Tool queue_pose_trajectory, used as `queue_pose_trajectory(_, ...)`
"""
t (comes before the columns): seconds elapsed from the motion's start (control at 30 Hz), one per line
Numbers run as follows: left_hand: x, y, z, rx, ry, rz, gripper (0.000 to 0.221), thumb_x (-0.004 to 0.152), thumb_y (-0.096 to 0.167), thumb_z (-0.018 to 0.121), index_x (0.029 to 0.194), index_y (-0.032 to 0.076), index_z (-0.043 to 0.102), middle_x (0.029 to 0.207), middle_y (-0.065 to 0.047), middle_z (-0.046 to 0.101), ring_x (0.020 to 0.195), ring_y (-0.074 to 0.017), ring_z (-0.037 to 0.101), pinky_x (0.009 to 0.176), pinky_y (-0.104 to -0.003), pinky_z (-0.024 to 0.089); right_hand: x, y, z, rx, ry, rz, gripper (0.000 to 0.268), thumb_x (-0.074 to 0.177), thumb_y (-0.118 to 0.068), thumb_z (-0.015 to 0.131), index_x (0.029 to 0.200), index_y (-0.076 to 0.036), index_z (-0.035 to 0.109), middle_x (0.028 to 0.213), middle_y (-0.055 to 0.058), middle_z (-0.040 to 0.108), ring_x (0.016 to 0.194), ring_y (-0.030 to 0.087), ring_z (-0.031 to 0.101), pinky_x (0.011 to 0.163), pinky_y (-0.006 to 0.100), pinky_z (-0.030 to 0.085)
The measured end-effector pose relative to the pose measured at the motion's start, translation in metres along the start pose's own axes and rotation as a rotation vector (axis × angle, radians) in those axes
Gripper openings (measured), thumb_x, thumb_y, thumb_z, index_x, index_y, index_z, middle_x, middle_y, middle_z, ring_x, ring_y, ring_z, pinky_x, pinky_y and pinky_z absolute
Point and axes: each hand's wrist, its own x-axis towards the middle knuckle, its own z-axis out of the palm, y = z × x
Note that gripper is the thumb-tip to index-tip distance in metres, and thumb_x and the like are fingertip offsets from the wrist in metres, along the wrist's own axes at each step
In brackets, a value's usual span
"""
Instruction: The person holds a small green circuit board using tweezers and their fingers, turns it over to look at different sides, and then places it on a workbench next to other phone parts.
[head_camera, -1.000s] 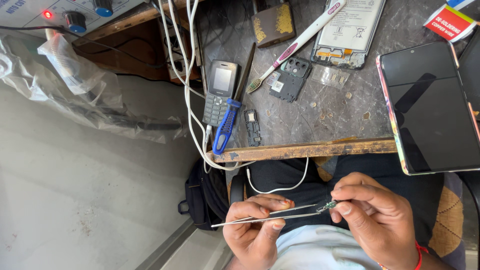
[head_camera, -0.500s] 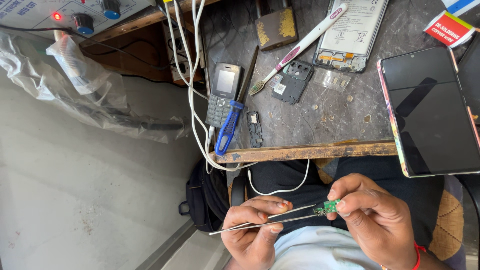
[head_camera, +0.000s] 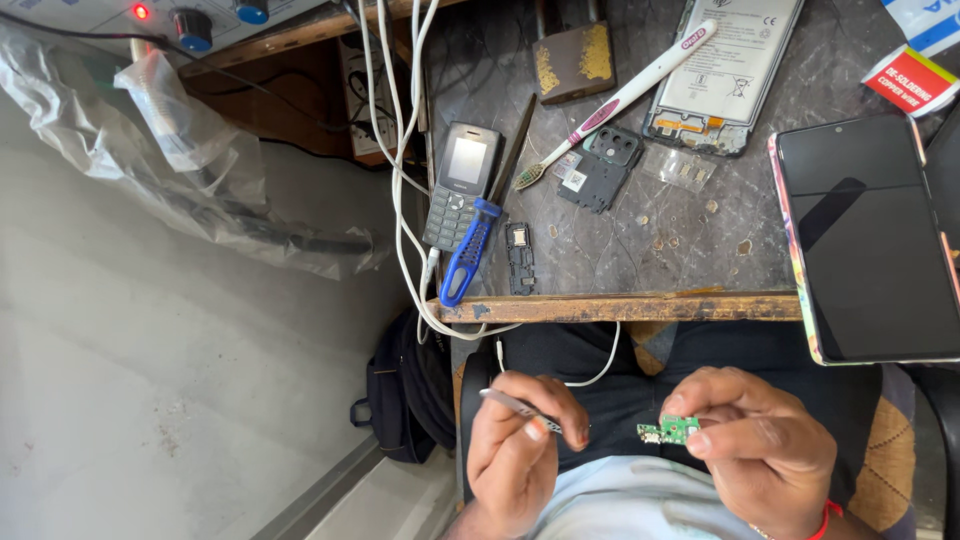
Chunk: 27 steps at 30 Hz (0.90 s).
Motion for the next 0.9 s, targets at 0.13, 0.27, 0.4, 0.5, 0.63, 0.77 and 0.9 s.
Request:
queue_pose_trajectory(0.13, -0.004, -0.006, -0.003, 0.001, -0.006, -0.093, 0.021, 0.107, 0.017, 0.051, 0.113, -0.004, 0.054, 0.096, -0.018, 0.062, 0.085, -0.0191, 0.057, 0.079, -0.033, 0.048, 0.001, 0.0, 0.0, 0.014, -0.004, -0.058, 0.034, 0.078, 0.021, 0.064, 0.099, -0.004, 0.074, 0.115, 0.023, 0.07, 0.099, 0.025, 0.073, 0.075, 0.03, 0.061)
queue_pose_trajectory(0.27, -0.002, 0.002, -0.001, 0.092, -0.041, -0.116, 0.024, 0.107, 0.019, 0.055, 0.109, -0.005, 0.056, 0.099, -0.019, 0.062, 0.085, -0.0165, 0.056, 0.079, -0.031, 0.048, 0.008, -0.001, 0.001, -0.037, -0.009, -0.118, 0.035, 0.076, 0.02, 0.064, 0.1, -0.005, 0.073, 0.115, 0.02, 0.069, 0.097, 0.025, 0.074, 0.074, 0.03, 0.061)
queue_pose_trajectory(0.4, 0.008, 0.011, 0.001, 0.084, -0.053, -0.071, 0.033, 0.105, 0.025, 0.058, 0.1, -0.006, 0.063, 0.107, -0.021, 0.064, 0.084, -0.0187, 0.06, 0.08, -0.033, 0.051, 0.011, -0.006, 0.007, -0.248, 0.071, -0.068, 0.029, 0.087, 0.016, 0.063, 0.105, -0.007, 0.068, 0.111, 0.011, 0.071, 0.092, 0.019, 0.074, 0.076, 0.027, 0.062)
queue_pose_trajectory(0.5, 0.01, 0.013, 0.002, 0.203, -0.021, 0.128, 0.042, 0.106, 0.034, 0.057, 0.094, -0.006, 0.067, 0.105, -0.014, 0.054, 0.099, -0.021, 0.057, 0.088, -0.032, 0.047, 0.016, -0.002, 0.015, -0.294, 0.228, 0.113, 0.023, 0.092, 0.01, 0.065, 0.113, -0.001, 0.066, 0.103, 0.011, 0.073, 0.084, 0.014, 0.074, 0.071, 0.023, 0.061)
queue_pose_trajectory(0.63, 0.008, 0.016, -0.006, 0.6, 0.028, 0.253, 0.044, 0.108, 0.037, 0.064, 0.102, -0.005, 0.077, 0.088, -0.009, 0.059, 0.074, -0.0148, 0.054, 0.073, -0.023, 0.044, 0.024, 0.005, 0.018, -0.414, 0.29, 0.195, 0.024, 0.093, 0.004, 0.068, 0.117, 0.002, 0.067, 0.105, 0.013, 0.071, 0.082, 0.012, 0.073, 0.063, 0.018, 0.056)
queue_pose_trajectory(0.77, 0.01, 0.019, -0.017, 0.592, 0.03, 0.311, 0.03, 0.098, 0.023, 0.074, 0.099, -0.007, 0.071, 0.082, -0.012, 0.068, 0.07, -0.0191, 0.066, 0.066, -0.028, 0.052, 0.031, 0.008, 0.021, -0.493, 0.299, 0.246, 0.024, 0.093, 0.004, 0.069, 0.117, 0.004, 0.068, 0.104, 0.014, 0.073, 0.085, 0.013, 0.075, 0.068, 0.02, 0.059)
queue_pose_trajectory(0.9, 0.019, 0.02, -0.018, 0.682, 0.038, 0.335, 0.015, 0.09, 0.005, 0.077, 0.097, -0.006, 0.069, 0.08, -0.013, 0.072, 0.071, -0.0206, 0.072, 0.065, -0.029, 0.056, 0.041, 0.004, 0.024, -0.553, 0.296, 0.249, 0.027, 0.091, 0.002, 0.072, 0.118, 0.004, 0.069, 0.101, 0.014, 0.077, 0.088, 0.015, 0.077, 0.076, 0.023, 0.061)
